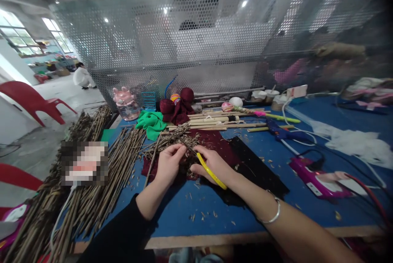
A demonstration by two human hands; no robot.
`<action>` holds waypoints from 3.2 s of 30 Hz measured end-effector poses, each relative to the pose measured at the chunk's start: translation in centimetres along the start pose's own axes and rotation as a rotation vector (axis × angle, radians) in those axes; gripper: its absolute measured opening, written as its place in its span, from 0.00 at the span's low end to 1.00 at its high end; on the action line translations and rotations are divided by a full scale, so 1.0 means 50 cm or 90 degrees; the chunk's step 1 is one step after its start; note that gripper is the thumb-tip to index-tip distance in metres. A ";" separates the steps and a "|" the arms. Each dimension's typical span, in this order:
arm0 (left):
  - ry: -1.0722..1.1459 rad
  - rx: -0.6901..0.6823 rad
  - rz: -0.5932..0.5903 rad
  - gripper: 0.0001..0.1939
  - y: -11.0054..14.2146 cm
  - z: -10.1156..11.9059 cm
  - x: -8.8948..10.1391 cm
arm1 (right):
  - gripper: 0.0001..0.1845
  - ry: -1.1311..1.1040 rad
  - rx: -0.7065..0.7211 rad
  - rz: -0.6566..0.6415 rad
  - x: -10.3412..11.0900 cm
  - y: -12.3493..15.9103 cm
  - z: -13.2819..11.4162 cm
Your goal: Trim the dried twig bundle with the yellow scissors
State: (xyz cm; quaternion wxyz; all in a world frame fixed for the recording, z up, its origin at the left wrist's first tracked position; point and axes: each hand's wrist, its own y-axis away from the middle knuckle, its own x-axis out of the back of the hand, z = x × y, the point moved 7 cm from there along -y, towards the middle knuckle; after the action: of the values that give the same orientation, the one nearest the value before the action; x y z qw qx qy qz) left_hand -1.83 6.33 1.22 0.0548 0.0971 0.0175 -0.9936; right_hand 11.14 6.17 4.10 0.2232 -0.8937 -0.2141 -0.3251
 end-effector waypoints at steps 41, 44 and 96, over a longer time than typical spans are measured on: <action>0.294 0.112 -0.020 0.14 0.011 -0.013 -0.025 | 0.33 0.131 0.013 0.071 0.002 0.010 -0.014; 0.226 0.092 -0.002 0.16 0.011 -0.014 -0.020 | 0.30 0.117 0.008 0.068 0.006 0.009 -0.013; -0.649 -0.125 -0.145 0.06 0.029 -0.013 -0.045 | 0.27 0.219 -0.104 0.167 0.094 -0.021 0.114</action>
State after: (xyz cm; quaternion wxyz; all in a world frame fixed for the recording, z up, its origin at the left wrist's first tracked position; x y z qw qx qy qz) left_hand 0.64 5.17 0.99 -0.0428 -0.4065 0.0919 -0.9080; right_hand 16.64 11.19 3.61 0.2239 -0.8603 -0.0277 -0.4572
